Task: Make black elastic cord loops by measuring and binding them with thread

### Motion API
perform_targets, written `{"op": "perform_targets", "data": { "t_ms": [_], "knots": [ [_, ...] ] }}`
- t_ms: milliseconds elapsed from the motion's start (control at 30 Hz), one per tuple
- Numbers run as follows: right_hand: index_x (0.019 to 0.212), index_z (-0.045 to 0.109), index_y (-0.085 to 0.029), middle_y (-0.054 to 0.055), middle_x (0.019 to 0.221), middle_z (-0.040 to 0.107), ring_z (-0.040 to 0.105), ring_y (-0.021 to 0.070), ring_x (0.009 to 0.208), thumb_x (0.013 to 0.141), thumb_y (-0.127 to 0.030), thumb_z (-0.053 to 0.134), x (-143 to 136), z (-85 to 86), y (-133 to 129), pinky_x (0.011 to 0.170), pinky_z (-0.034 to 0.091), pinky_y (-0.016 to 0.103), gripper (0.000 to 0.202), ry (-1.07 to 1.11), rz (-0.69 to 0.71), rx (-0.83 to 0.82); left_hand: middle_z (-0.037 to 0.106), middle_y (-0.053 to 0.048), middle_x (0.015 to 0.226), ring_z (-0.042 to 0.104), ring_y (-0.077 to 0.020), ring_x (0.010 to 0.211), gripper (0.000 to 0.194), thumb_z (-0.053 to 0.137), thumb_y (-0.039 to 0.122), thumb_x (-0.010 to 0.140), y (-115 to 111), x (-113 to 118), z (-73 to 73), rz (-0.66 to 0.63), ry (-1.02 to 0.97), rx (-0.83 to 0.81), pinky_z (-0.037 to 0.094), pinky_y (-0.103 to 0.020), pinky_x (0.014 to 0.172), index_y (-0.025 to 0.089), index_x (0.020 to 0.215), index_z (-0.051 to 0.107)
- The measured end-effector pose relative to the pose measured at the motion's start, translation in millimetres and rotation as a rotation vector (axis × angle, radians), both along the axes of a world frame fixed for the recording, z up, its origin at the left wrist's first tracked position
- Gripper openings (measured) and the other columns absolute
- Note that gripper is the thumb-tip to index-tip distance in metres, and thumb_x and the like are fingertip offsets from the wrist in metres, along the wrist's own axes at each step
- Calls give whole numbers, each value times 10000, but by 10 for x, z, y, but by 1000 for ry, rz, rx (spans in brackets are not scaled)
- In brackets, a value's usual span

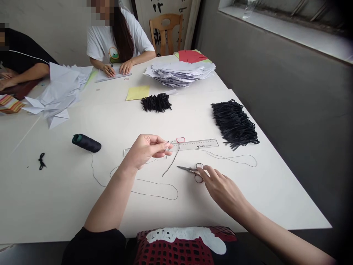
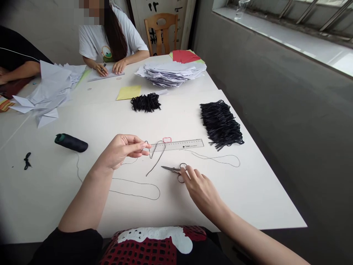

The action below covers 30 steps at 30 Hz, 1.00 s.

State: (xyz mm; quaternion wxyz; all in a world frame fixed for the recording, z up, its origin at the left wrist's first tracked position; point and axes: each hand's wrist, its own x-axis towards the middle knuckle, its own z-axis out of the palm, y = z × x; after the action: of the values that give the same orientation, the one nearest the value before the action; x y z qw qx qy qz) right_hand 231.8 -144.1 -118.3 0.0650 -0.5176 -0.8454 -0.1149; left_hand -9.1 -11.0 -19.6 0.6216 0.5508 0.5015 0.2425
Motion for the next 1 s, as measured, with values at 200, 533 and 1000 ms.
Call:
{"op": "perform_targets", "data": {
  "t_ms": [200, 533, 1000],
  "knots": [
    [1209, 609, -56, 192, 1153, 651, 652, 230, 788, 845, 44, 397, -83, -98, -49, 551, 580, 323, 433, -48, 29, 54, 759, -102, 949, 735, -203, 814, 222, 753, 381, 772, -1, -5, -9, 2, 9, 14, 575, -271, 719, 160, 770, 747],
    [889, 534, -177, 33, 865, 571, 520, 116, 640, 940, -341, 553, -62, 404, 302, 597, 431, 256, 173, 630, 47, -667, 757, -97, 904, 734, -209, 850, 242, 749, 397, 778, -27, 4, -1, -36, 33, 31, 574, -266, 738, 155, 780, 745],
    [654, 444, -175, -54, 563, 388, 312, 76, 528, 844, -637, 582, -252, 610, 669, 498, 266, 235, 518, 844, 137, -1120, 703, -53, 731, 736, -206, 821, 280, 778, 434, 748, -58, 48, -10, -122, 105, 4, 572, -235, 699, 157, 755, 742]
  ]
}}
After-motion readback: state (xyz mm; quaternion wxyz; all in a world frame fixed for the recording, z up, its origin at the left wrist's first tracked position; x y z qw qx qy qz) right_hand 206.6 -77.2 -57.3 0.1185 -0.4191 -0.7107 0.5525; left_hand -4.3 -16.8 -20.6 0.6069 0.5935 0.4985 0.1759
